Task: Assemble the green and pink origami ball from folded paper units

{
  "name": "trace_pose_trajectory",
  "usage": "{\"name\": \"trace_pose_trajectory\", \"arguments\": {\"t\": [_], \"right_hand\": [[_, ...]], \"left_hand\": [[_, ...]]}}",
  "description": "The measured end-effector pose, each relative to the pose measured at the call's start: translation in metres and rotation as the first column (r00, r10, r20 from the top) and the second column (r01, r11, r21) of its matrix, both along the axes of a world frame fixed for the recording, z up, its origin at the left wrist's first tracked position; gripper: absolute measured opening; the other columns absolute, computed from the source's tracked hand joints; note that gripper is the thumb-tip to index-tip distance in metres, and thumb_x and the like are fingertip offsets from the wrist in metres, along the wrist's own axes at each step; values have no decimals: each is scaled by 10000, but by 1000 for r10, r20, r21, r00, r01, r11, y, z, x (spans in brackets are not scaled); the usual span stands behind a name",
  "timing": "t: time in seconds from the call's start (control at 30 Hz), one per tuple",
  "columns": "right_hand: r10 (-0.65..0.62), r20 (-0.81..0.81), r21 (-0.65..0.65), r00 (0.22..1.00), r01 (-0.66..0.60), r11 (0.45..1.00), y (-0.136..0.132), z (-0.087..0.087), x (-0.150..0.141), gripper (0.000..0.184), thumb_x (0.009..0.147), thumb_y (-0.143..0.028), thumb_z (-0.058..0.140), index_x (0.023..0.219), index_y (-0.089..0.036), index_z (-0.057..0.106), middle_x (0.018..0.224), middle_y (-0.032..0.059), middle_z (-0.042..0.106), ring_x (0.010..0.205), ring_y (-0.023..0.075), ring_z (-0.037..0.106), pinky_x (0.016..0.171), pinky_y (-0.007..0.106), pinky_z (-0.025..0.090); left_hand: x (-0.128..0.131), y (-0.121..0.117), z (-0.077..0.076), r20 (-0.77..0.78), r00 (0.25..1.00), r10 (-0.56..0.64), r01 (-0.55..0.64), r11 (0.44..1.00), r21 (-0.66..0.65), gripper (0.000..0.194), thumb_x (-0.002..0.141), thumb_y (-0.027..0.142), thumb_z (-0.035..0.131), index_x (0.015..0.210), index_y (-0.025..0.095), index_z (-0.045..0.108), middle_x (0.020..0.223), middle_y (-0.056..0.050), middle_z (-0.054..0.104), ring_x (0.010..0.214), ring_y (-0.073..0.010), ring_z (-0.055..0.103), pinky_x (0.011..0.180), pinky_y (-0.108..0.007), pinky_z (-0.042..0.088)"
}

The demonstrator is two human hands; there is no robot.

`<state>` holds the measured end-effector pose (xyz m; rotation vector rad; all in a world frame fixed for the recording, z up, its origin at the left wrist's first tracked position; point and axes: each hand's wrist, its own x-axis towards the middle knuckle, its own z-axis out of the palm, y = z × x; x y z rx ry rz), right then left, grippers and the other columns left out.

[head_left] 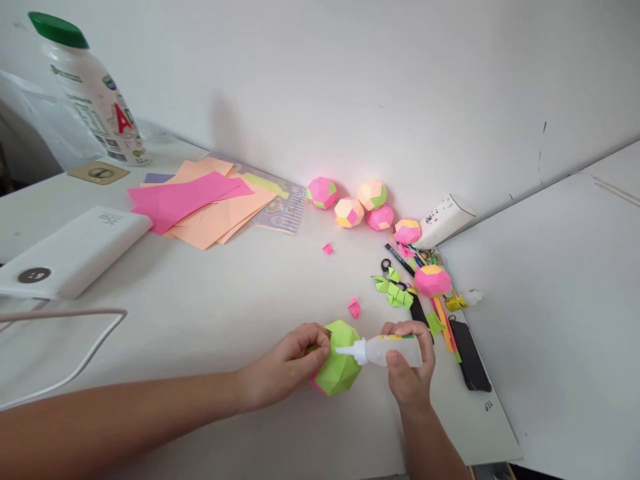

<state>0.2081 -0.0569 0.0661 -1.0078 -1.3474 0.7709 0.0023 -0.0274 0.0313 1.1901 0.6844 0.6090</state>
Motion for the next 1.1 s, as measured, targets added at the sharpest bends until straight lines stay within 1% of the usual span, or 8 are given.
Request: {"name": "trace_pose_trajectory", "arguments": {"t": [0.13, 0.27, 0.37, 0.5, 0.77, 0.87, 1.1], "right_hand": [[-16, -6, -28, 1000, 16, 999, -1, -2, 0, 218, 770, -344, 696, 892, -250, 542, 721, -17, 510, 582, 131, 502, 530, 257, 414], [-17, -45, -93, 999, 12, 996, -2, -5, 1, 214, 767, -334, 699, 889, -247, 546, 740, -11, 524, 569, 122, 498, 501, 237, 409], [-28, -55, -114, 998, 22, 993, -3, -8, 2, 223, 760, -332, 702, 890, -243, 544, 745, -6, 527, 578, 129, 507, 481, 227, 409], [-60, -30, -91, 998, 57, 994, -3, -9, 4, 227, 757, -340, 700, 887, -232, 549, 762, 9, 551, 575, 133, 517, 480, 235, 428], [-116, -15, -86, 993, 114, 990, -3, -13, 5, 251, 741, -383, 708, 875, -237, 554, 772, 16, 549, 633, 166, 568, 491, 253, 461], [-135, -14, -116, 991, 132, 984, -3, -13, 6, 260, 740, -392, 710, 871, -232, 553, 792, 21, 552, 655, 171, 578, 492, 250, 459], [-152, -26, -186, 988, 145, 972, -3, -13, 4, 297, 728, -434, 711, 857, -224, 547, 793, 21, 566, 608, 152, 554, 466, 239, 436]], "left_hand": [[1, 2, -1, 55, 998, 28, -22, 994, -111, 249, 787, 383, 593, 677, 178, 503, 882, -14, 494, 772, -149, 460, 702, -270, 402], [3, 3, 2, 80, 995, 54, -40, 985, -167, 273, 732, 393, 643, 636, 168, 523, 860, -7, 480, 763, -144, 466, 699, -264, 402], [4, 3, 3, 85, 995, 57, -42, 985, -170, 288, 716, 409, 649, 625, 169, 518, 837, -1, 471, 736, -138, 461, 687, -263, 404], [4, 2, 3, 92, 994, 59, -43, 986, -161, 308, 706, 430, 649, 618, 173, 502, 841, -4, 467, 726, -141, 457, 677, -270, 406], [4, 2, 4, 119, 992, 51, -32, 988, -152, 290, 740, 401, 642, 626, 171, 505, 816, 6, 467, 717, -133, 450, 670, -260, 394], [3, 2, 4, 121, 992, 46, -27, 988, -154, 290, 741, 403, 641, 633, 172, 504, 803, 10, 466, 708, -130, 445, 662, -254, 394], [3, 1, 0, 87, 995, 44, -32, 990, -138, 310, 742, 442, 635, 651, 173, 508, 845, -2, 464, 733, -138, 450, 682, -258, 401]]}}
